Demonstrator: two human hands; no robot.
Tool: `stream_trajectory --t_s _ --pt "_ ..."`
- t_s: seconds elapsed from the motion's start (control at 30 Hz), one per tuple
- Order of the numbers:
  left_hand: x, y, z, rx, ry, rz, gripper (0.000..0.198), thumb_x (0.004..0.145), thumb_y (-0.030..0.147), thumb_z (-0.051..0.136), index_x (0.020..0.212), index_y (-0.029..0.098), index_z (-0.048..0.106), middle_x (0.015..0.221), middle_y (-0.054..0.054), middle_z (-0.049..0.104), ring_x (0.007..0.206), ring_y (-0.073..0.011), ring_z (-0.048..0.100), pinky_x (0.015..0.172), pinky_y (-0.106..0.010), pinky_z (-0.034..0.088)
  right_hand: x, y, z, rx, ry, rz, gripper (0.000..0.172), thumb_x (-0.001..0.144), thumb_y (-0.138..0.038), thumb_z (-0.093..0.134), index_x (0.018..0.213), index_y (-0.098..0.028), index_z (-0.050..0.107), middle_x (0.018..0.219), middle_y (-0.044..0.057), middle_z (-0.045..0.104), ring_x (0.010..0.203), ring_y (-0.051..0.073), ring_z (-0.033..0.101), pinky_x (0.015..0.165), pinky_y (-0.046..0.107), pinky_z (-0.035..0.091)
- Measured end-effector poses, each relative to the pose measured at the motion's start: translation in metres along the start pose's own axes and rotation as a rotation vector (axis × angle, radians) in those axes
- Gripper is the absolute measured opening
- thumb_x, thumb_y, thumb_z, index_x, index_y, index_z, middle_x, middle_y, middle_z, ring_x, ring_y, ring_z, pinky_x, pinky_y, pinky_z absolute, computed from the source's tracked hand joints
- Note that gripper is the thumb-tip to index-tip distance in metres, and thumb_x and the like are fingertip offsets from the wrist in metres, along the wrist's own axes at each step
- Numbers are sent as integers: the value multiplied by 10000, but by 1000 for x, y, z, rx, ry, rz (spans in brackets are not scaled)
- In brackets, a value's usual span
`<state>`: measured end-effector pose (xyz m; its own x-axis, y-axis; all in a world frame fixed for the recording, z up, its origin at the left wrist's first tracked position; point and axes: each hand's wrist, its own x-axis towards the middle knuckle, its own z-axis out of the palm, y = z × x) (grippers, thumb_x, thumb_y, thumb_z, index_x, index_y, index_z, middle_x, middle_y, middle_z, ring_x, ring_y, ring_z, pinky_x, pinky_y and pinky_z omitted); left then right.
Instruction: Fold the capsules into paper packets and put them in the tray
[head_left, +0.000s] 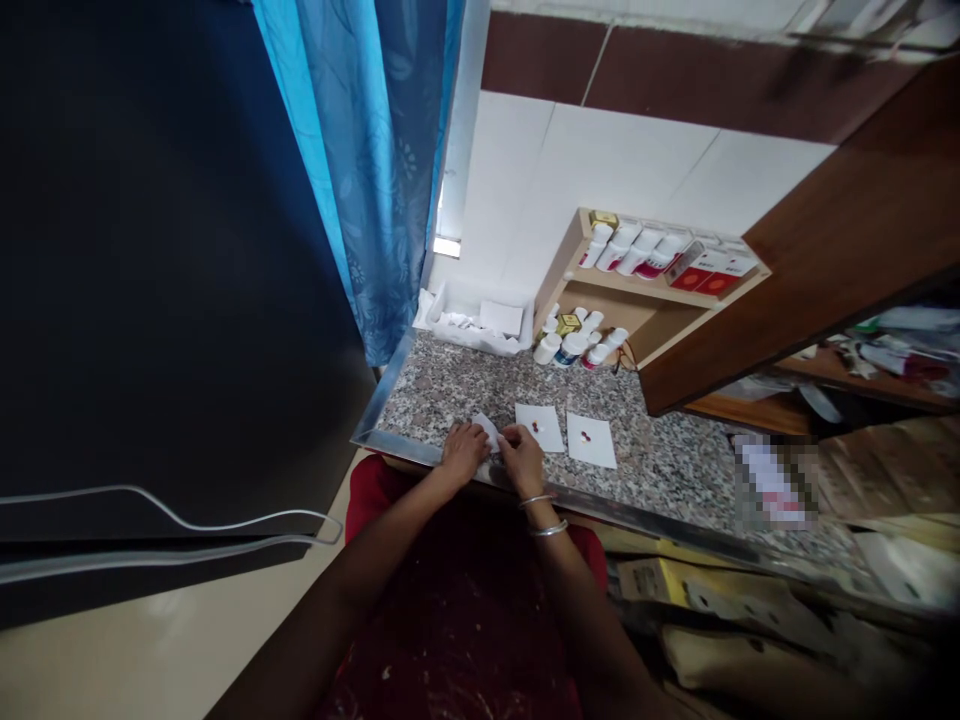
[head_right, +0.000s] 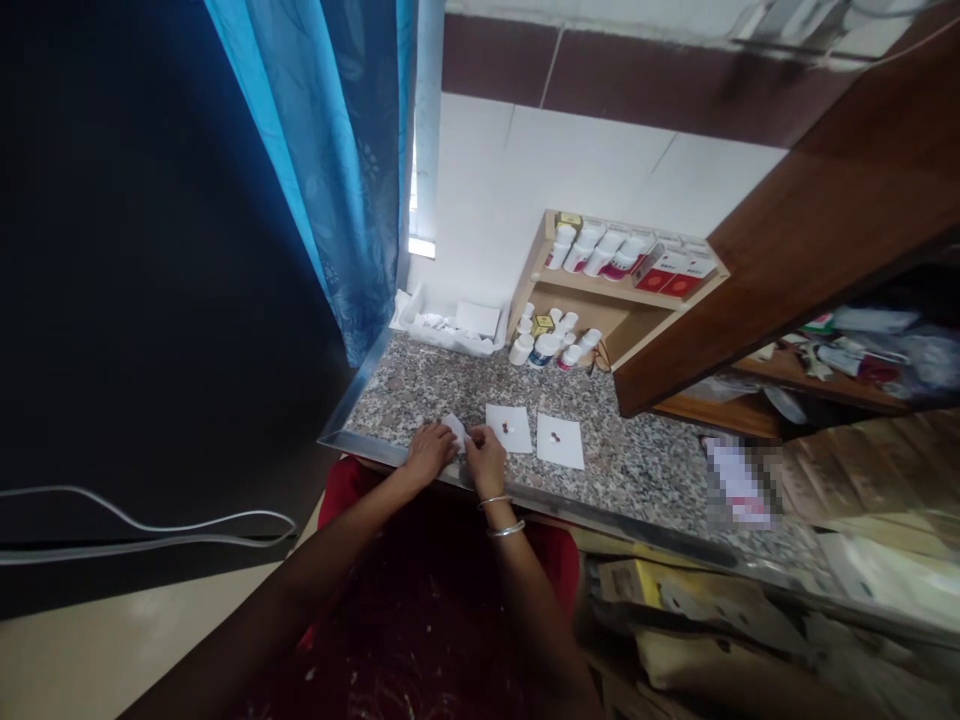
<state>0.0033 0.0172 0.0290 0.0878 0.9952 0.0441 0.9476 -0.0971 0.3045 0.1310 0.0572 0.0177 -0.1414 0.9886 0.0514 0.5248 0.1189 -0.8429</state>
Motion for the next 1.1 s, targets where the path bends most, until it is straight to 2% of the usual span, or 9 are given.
stream_trajectory --t_s 0.2,0.4,0.53,0.77,0.93,1.0,1.1 --pt "0 2 -5 -33 -43 -10 213 819 236 474 981 174 597 995 -77 583 959 -214 489 813 -345 341 5 4 16 441 -26 216 264 549 -335 642 729 -168 545 592 -26 567 541 126 529 515 254 445" --pt "-3 0 -13 -98 -48 -50 326 809 208 483 1134 203 496 1059 -65 586 1011 -210 489 850 -344 332 5 -5 18 611 -26 287 277 500 -298 681 696 -160 544 567 -45 545 510 102 505 478 239 450" --pt "-5 0 -14 -118 -60 -100 382 804 193 489 1182 205 432 1025 -58 617 992 -206 512 854 -350 321 5 -9 21 639 -50 282 263 510 -304 680 686 -157 552 572 -39 553 512 101 507 479 236 451" --pt "-6 -3 -14 -128 -64 -83 458 798 179 489 1239 209 369 1025 -71 623 999 -205 526 880 -364 308 6 -8 24 575 -96 264 254 525 -316 672 695 -164 560 565 -39 555 524 112 520 507 248 461" --pt "-7 -8 -21 -198 -99 -68 539 765 223 548 1263 203 343 1027 -65 616 984 -194 537 904 -353 315 8 -4 25 525 -139 268 239 613 -384 608 703 -166 566 590 -12 587 537 126 551 545 262 470" --pt "-6 -11 -23 -223 -64 -44 487 765 246 550 1224 200 395 1062 -63 592 1001 -185 520 908 -332 323 8 -1 27 513 -138 248 248 648 -406 570 711 -166 569 600 -4 595 558 136 564 561 269 471" --pt "-2 -12 -23 -231 -43 -52 263 790 240 504 1045 195 549 1036 -57 577 975 -172 513 872 -295 355 7 2 27 506 -146 220 235 624 -379 587 730 -171 567 631 -3 608 601 146 575 582 274 471"
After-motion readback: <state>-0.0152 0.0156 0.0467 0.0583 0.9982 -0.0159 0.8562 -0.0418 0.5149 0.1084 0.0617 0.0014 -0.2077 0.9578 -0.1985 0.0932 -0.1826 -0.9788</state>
